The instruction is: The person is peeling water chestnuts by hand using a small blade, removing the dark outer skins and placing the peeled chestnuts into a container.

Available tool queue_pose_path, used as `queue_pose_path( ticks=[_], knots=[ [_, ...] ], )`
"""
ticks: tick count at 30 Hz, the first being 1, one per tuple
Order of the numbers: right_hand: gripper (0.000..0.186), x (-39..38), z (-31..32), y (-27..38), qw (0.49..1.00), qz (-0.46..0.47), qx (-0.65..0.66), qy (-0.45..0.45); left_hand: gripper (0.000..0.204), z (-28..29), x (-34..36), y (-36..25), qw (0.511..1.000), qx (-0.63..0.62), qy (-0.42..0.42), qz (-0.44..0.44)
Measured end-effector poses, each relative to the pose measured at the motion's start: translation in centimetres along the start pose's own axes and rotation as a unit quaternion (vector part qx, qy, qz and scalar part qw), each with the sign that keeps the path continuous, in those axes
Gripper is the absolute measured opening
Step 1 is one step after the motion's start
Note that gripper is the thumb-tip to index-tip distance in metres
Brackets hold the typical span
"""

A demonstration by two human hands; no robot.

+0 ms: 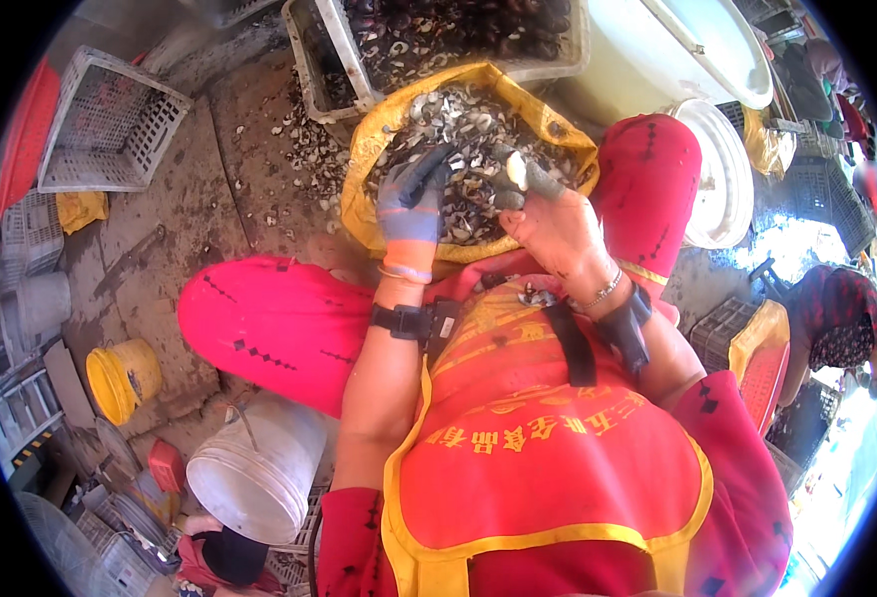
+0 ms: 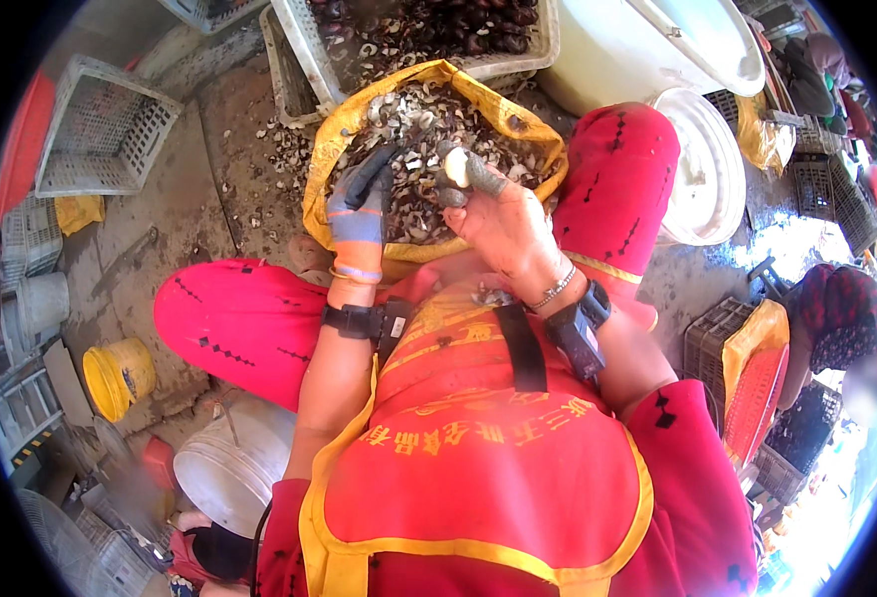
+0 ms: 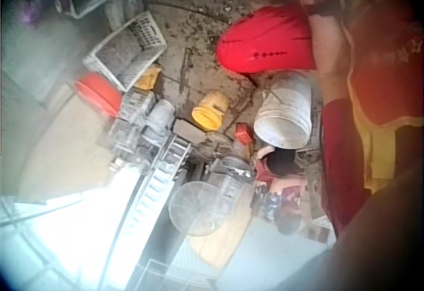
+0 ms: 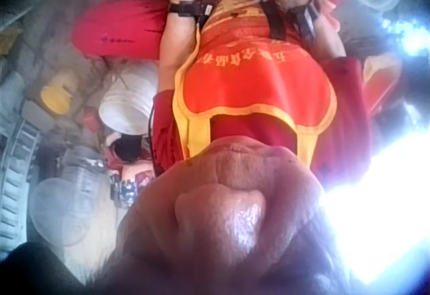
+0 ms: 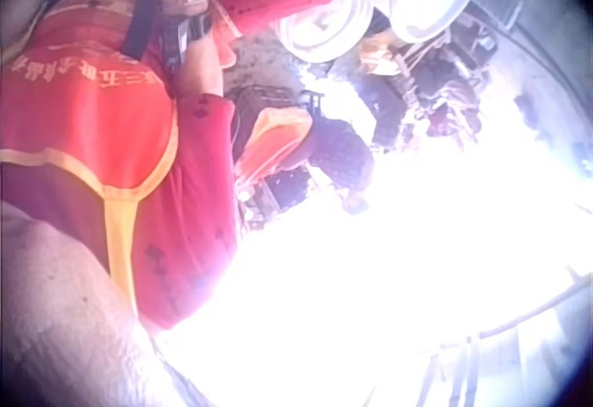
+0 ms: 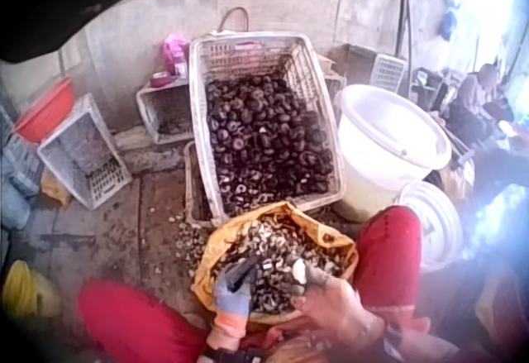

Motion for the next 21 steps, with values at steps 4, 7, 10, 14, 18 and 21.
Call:
queue_pose_path(
  ticks=[4, 7, 10, 14, 18, 21],
  knots=[
    [0.028, 0.0, 0.3, -0.1, 0.998, -0.007, 0.014, 0.066, 0.023, -1.1, 0.0, -5.2, 0.895, 0.313, 0.166, -0.270],
    [0.028, 0.4, 0.3, -0.2, 0.996, -0.037, 0.046, 0.068, 0.024, -0.8, 0.0, -2.5, 0.983, 0.109, 0.129, -0.069],
    [0.028, 0.5, 1.1, 0.0, 0.998, -0.036, 0.042, 0.039, 0.026, -0.8, -0.2, -1.7, 0.994, 0.016, 0.108, -0.008],
    [0.028, 0.2, 2.5, 0.3, 0.991, 0.051, -0.120, -0.007, 0.027, -1.0, -0.9, -1.3, 0.991, 0.085, 0.095, -0.048],
    [0.025, 0.2, 1.5, 0.8, 0.994, 0.048, -0.094, -0.014, 0.027, -0.6, -0.5, -0.7, 0.992, 0.088, 0.088, -0.015],
    [0.023, 0.0, 1.1, -0.1, 1.000, 0.020, -0.002, 0.011, 0.027, -1.2, -0.4, -2.4, 0.953, 0.214, 0.134, -0.165]
  ],
)
Point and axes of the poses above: each hand's wrist, its own x-axis towards the middle knuckle, its own z-axis out of the back of the hand, y = z × x, the point moved 1 cm from there along x, towards the middle knuckle, and after that the axes turned 8 degrees about -z, right-handed, at the moved point
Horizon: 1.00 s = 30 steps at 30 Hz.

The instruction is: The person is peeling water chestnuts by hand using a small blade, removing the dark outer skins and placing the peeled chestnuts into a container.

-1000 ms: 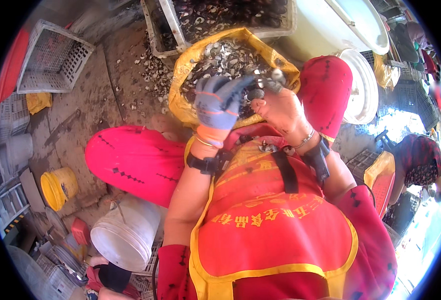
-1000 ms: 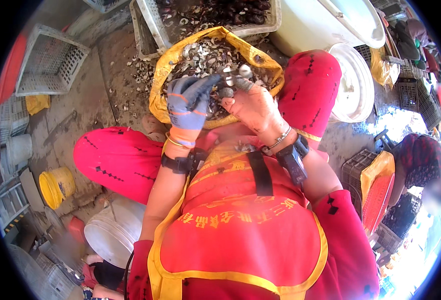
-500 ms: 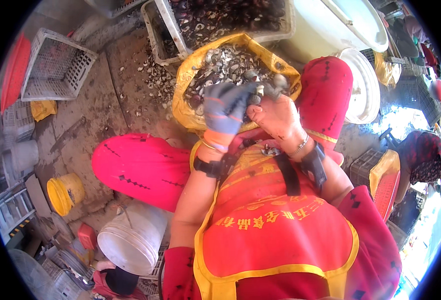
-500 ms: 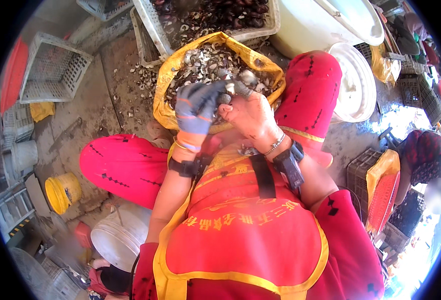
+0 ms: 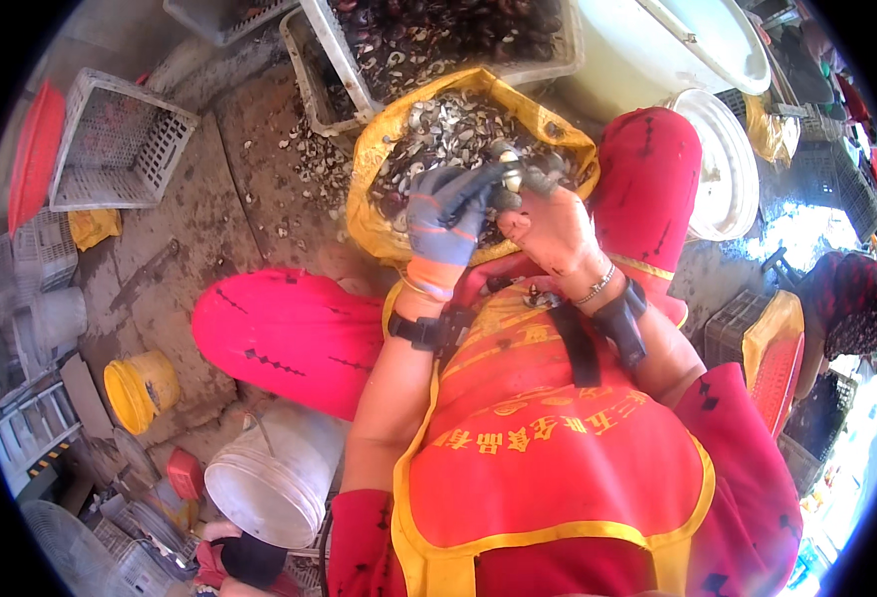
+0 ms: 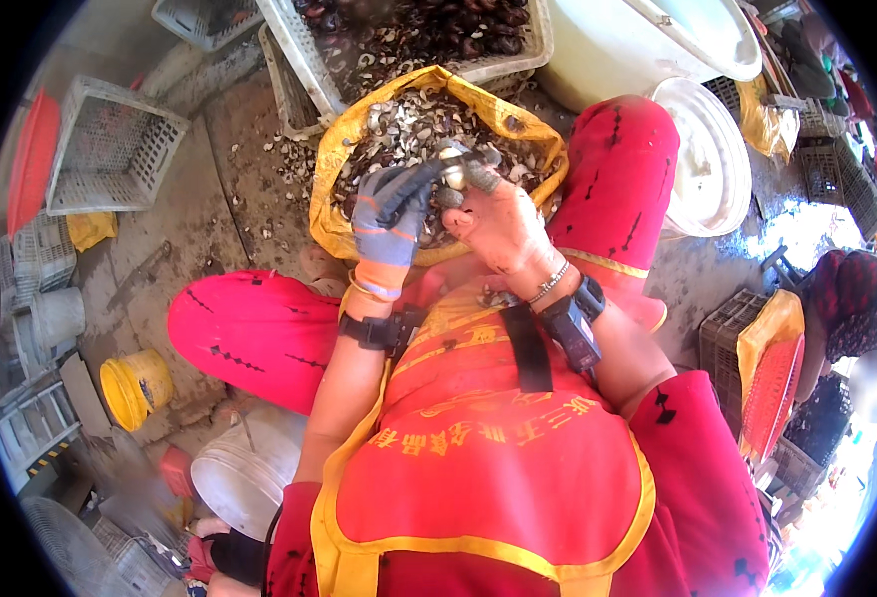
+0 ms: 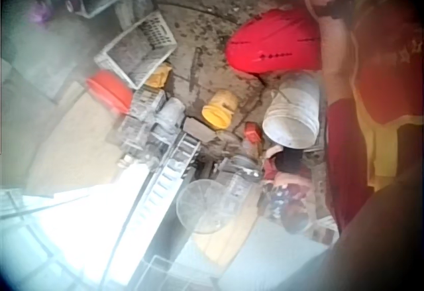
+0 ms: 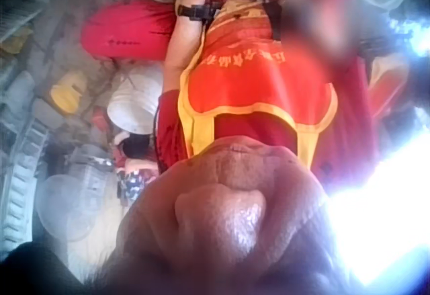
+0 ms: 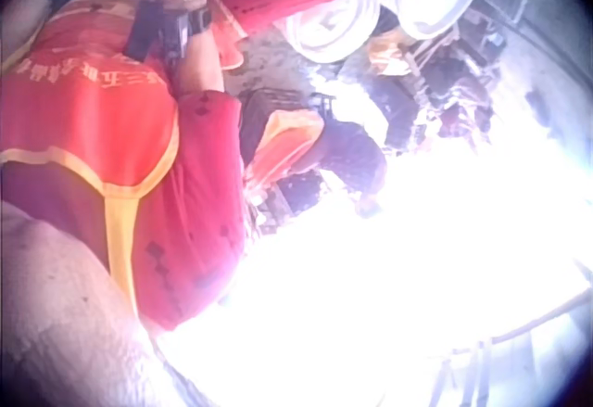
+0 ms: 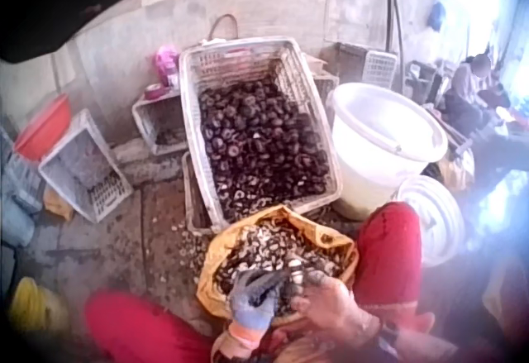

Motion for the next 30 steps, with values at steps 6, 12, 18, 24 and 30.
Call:
queue_pose_path(
  ticks=[6, 12, 18, 24, 30],
  knots=[
    [0.023, 0.3, 0.6, 0.3, 0.996, 0.002, -0.084, -0.041, 0.027, 0.0, 0.1, 1.1, 0.995, -0.086, -0.032, 0.045],
    [0.030, 0.2, -0.8, 0.1, 0.972, 0.102, -0.198, -0.071, 0.023, -0.1, -0.8, 2.1, 0.951, -0.209, -0.069, 0.216],
    [0.023, 0.5, 0.8, 0.5, 0.999, -0.008, -0.041, -0.028, 0.025, -0.5, -0.6, 2.1, 0.967, -0.189, -0.059, 0.161],
    [0.024, 0.6, 2.6, 0.1, 0.985, 0.094, -0.144, 0.016, 0.026, -0.4, -0.4, 0.9, 0.990, -0.120, -0.025, 0.070],
    [0.022, 0.8, 1.3, 0.5, 0.995, 0.069, -0.065, -0.030, 0.023, 0.4, 0.3, 0.3, 0.999, -0.023, -0.013, 0.021]
  ],
)
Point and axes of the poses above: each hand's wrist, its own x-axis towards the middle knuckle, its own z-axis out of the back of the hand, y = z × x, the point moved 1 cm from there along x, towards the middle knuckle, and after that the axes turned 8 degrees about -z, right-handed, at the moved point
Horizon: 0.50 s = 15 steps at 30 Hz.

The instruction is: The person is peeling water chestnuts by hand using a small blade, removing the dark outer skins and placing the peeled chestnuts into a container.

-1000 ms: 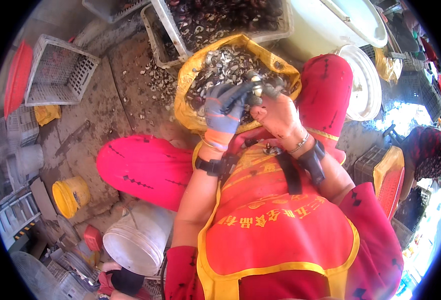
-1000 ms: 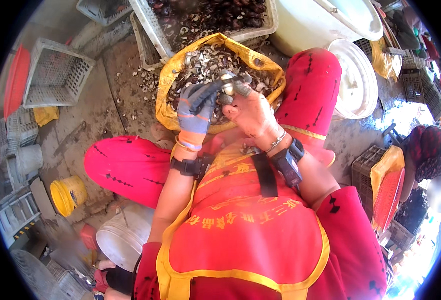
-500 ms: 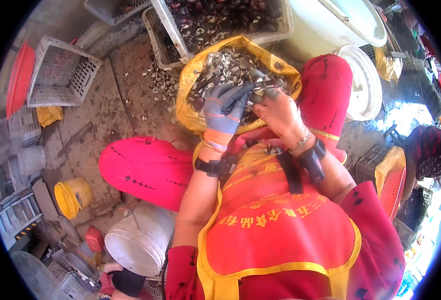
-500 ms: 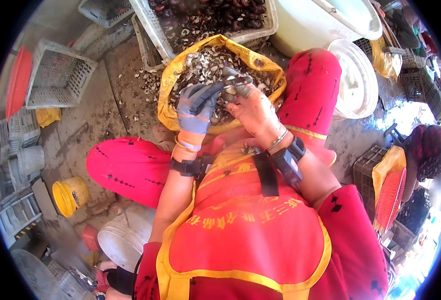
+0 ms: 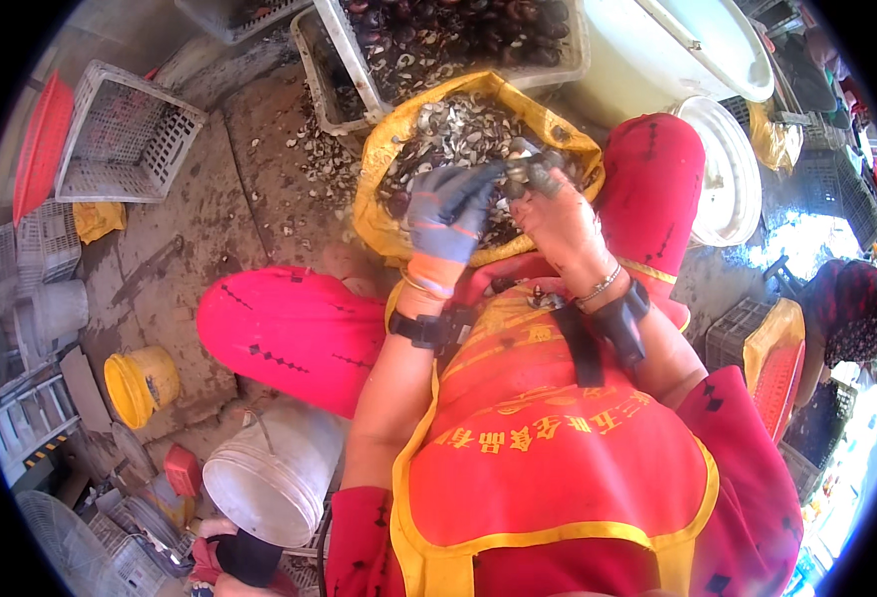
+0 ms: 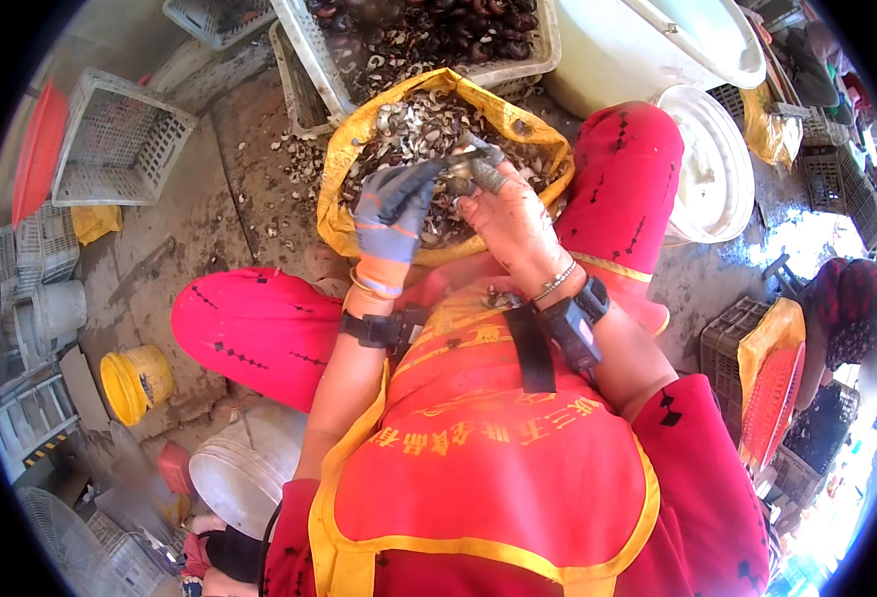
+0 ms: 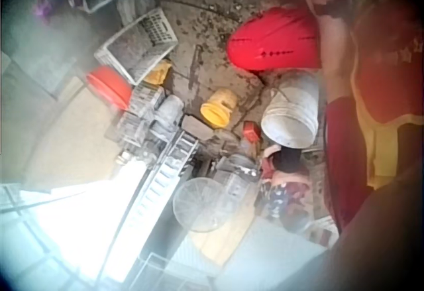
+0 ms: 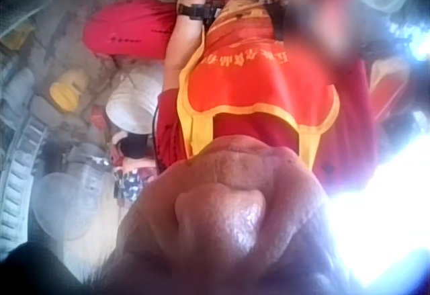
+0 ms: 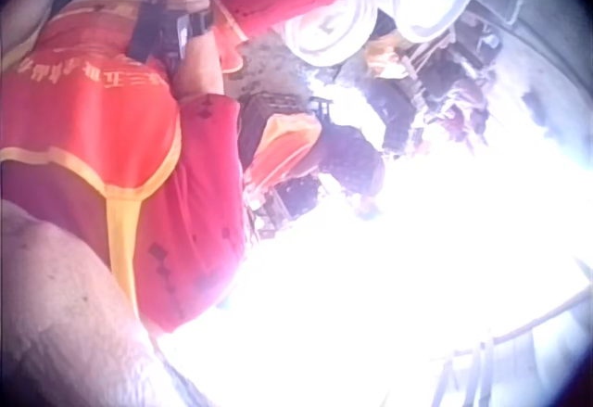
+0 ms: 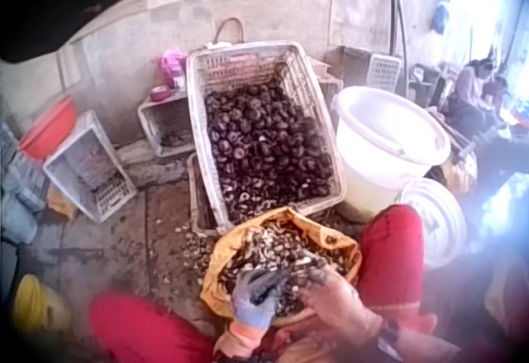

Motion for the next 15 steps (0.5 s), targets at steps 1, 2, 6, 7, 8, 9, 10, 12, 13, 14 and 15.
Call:
queue_pose_path(
  ticks=[1, 2, 6, 7, 8, 9, 10, 12, 13, 14, 15],
  knots=[
    [0.022, -0.2, -0.5, -0.2, 0.998, -0.024, 0.056, 0.008, 0.023, 0.0, 0.0, -0.5, 0.992, 0.082, 0.009, -0.091],
    [0.021, -0.3, -1.1, -0.3, 0.992, -0.058, 0.112, 0.015, 0.024, -0.8, -0.9, 1.0, 1.000, 0.004, 0.004, -0.016],
    [0.021, -0.3, -1.0, -0.3, 0.995, -0.079, 0.064, 0.016, 0.027, -2.0, -2.5, 4.4, 0.905, -0.307, -0.132, 0.264],
    [0.021, -0.1, -0.4, -0.3, 0.998, -0.062, 0.026, 0.015, 0.028, -1.4, -1.5, 2.7, 0.945, -0.240, -0.099, 0.199],
    [0.021, 0.1, -0.1, -0.2, 0.999, -0.045, -0.013, 0.013, 0.030, -0.8, -0.5, 0.8, 0.974, -0.171, -0.066, 0.131],
    [0.022, -0.1, -0.3, -0.3, 0.997, -0.012, -0.074, -0.006, 0.031, -0.2, -0.1, -0.7, 0.993, -0.097, -0.034, 0.065],
    [0.024, -0.4, -0.7, -0.3, 0.990, 0.022, -0.135, -0.025, 0.031, -0.3, -0.7, 0.8, 1.000, 0.008, 0.000, -0.022],
    [0.030, -0.4, -1.1, -0.3, 0.970, 0.075, -0.220, -0.070, 0.030, -0.1, -1.0, 2.6, 0.990, -0.088, -0.016, 0.110],
    [0.031, -0.6, -1.5, -0.2, 0.965, 0.083, -0.239, -0.073, 0.029, -0.1, -1.0, 3.0, 0.975, -0.135, -0.026, 0.174],
    [0.032, -1.1, -2.1, -0.2, 0.959, 0.090, -0.258, -0.076, 0.029, -0.3, -1.1, 2.8, 0.965, -0.197, -0.064, 0.160],
    [0.033, -1.3, -2.8, -0.1, 0.953, 0.097, -0.277, -0.081, 0.027, 0.0, -0.5, 1.8, 0.990, -0.103, -0.033, 0.087]
  ],
)
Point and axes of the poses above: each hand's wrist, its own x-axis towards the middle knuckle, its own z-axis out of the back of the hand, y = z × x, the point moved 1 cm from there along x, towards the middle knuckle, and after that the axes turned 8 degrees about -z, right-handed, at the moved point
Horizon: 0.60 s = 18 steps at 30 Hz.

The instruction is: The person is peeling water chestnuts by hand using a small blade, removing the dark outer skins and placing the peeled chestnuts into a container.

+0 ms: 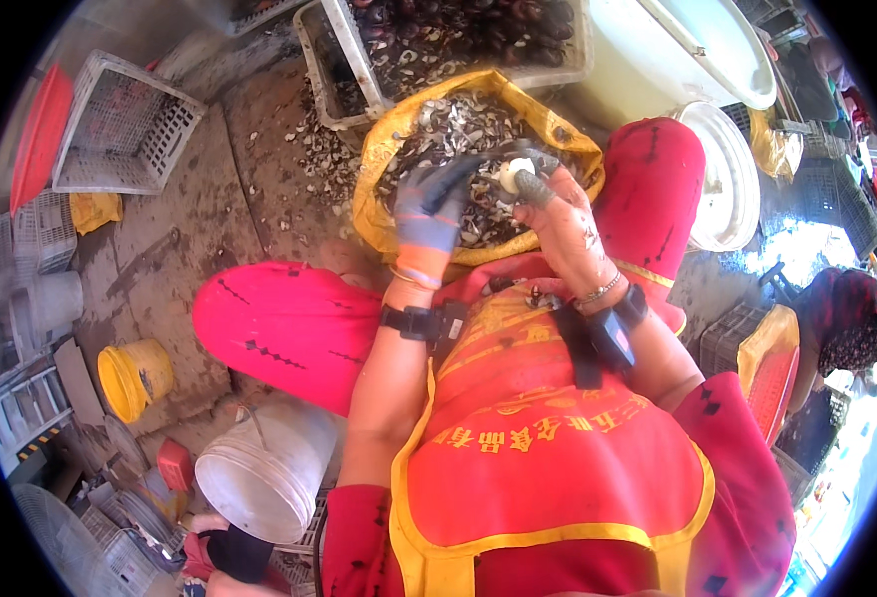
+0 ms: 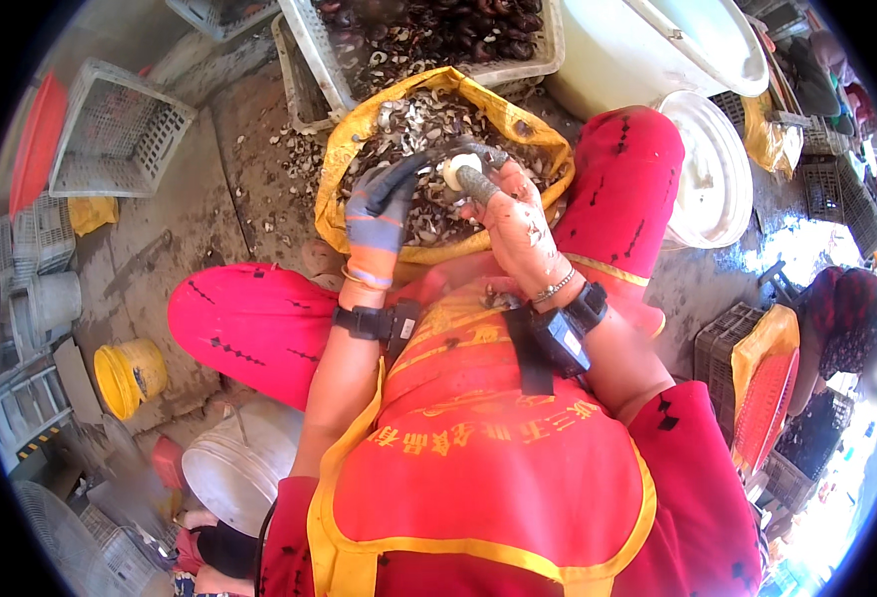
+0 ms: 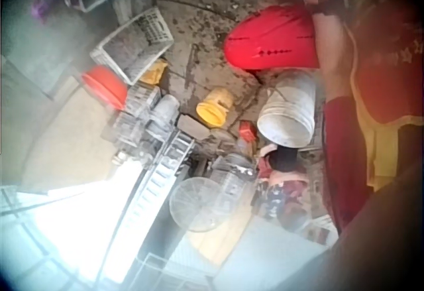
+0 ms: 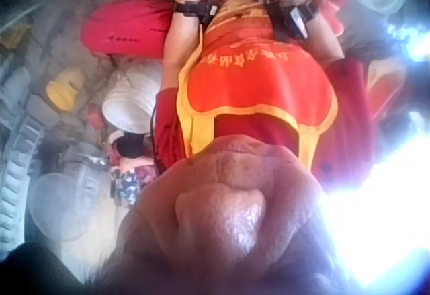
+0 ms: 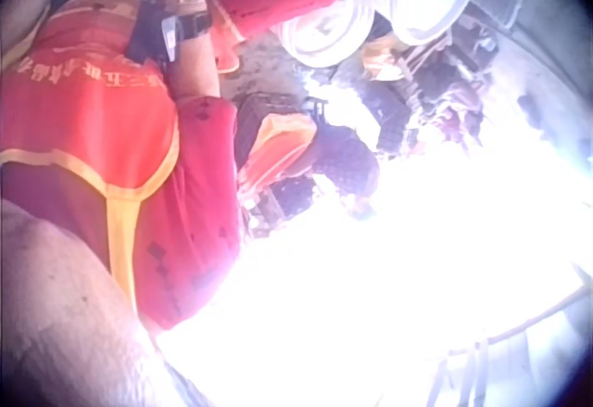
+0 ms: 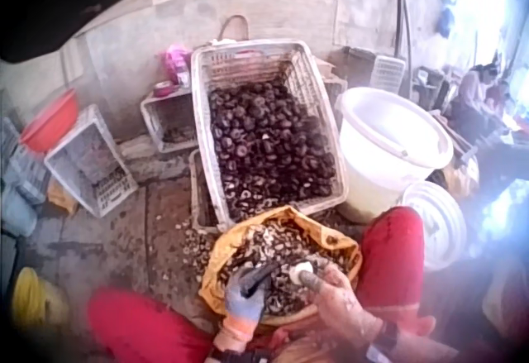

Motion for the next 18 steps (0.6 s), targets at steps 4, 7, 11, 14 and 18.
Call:
queue_pose_path(
  ticks=[4, 7, 11, 14, 18],
  knots=[
    [0.032, 0.2, 0.6, -0.3, 0.999, 0.015, -0.043, 0.003, 0.023, 0.4, -0.2, -0.3, 0.998, 0.048, 0.032, -0.002],
    [0.028, 0.5, 1.4, -0.4, 0.999, 0.004, -0.048, 0.024, 0.026, 0.3, -0.2, 0.0, 0.980, -0.151, -0.057, 0.118],
    [0.022, 1.0, 2.0, -1.0, 0.985, -0.063, 0.138, 0.077, 0.022, -0.7, -0.4, -1.4, 0.999, -0.029, 0.031, -0.007],
    [0.020, 1.0, 2.6, -1.6, 0.955, -0.114, 0.252, 0.107, 0.026, -0.7, -1.6, 2.6, 0.986, -0.128, -0.048, 0.099],
    [0.020, 1.1, 2.3, -1.8, 0.917, -0.147, 0.345, 0.137, 0.029, -1.0, -0.1, -1.1, 0.991, 0.057, -0.004, -0.122]
  ],
)
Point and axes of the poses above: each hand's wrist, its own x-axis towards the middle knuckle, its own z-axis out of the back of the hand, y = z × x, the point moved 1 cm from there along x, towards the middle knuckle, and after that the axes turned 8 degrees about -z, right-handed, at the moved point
